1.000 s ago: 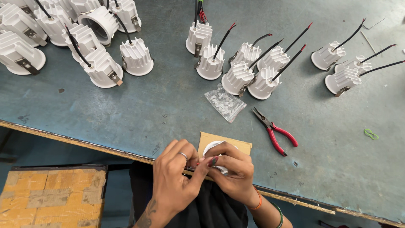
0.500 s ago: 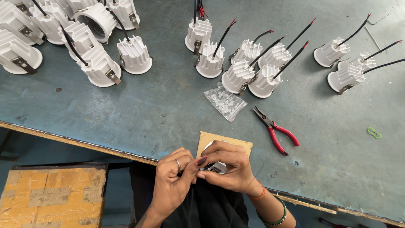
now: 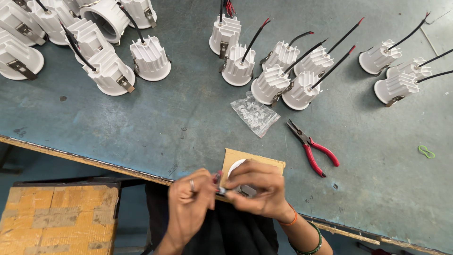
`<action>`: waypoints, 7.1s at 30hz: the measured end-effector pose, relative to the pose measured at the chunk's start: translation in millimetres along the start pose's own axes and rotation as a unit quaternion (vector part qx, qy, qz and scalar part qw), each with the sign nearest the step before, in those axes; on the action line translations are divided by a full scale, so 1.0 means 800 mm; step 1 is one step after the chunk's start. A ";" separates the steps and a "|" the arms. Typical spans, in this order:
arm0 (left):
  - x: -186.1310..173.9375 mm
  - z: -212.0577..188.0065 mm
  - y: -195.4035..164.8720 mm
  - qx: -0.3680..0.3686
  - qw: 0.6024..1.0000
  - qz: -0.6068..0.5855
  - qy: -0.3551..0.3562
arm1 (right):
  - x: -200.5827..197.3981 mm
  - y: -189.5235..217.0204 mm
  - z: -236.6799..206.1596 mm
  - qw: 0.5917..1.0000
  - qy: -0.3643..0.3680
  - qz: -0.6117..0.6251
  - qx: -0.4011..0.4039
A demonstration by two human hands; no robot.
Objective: The person assembles white plastic lighting fixtures by inserting small white components into the base and securing wires. They handle each fixture one at a time, place it on a cardboard pad, and then set it aside after assembly.
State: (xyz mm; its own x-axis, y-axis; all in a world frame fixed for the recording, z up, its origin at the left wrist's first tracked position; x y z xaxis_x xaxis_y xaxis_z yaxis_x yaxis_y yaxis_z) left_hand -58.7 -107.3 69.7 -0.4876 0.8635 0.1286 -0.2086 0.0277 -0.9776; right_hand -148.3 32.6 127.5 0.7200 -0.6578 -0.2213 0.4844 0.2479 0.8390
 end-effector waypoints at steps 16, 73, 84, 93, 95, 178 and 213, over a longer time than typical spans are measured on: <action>-0.005 0.011 0.003 -0.075 0.989 -0.117 -0.047 | 0.039 -0.029 0.002 0.988 0.021 -0.101 0.116; 0.035 -0.001 0.020 -0.066 0.988 -0.099 0.095 | 0.000 0.015 -0.005 0.995 -0.047 -0.085 -0.039; 0.034 0.000 0.028 -0.075 0.988 -0.097 0.089 | -0.006 0.013 -0.011 0.993 -0.063 -0.090 -0.034; 0.043 0.007 0.030 -0.071 0.988 -0.087 0.101 | -0.010 0.012 -0.016 0.994 -0.102 -0.038 -0.012; 0.042 0.007 0.021 -0.054 0.990 -0.083 0.099 | -0.008 0.012 -0.016 0.994 -0.100 -0.042 -0.003; 0.014 -0.030 0.057 -0.135 0.983 -0.055 0.110 | -0.017 0.006 -0.004 0.996 0.048 -0.068 -0.041; -0.031 -0.035 0.096 -0.143 0.985 -0.026 0.094 | -0.042 -0.038 -0.044 0.986 0.005 -0.139 0.092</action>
State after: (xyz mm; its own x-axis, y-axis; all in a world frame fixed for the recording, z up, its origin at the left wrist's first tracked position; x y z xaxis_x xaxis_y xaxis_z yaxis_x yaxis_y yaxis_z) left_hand -38.7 -112.6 -13.4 -0.3105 0.9346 0.1738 0.0310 0.1927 -0.9808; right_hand -169.5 72.0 92.0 0.5775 -0.6742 -0.4603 0.5658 -0.0759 0.8210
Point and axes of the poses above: each hand's wrist, its own z-axis towards the middle knuckle, its own x-axis out of the palm, y = z × x, the point moved 10 cm from there along z, towards the middle knuckle, and after that the axes turned 5 degrees about z, right-handed, at the moved point
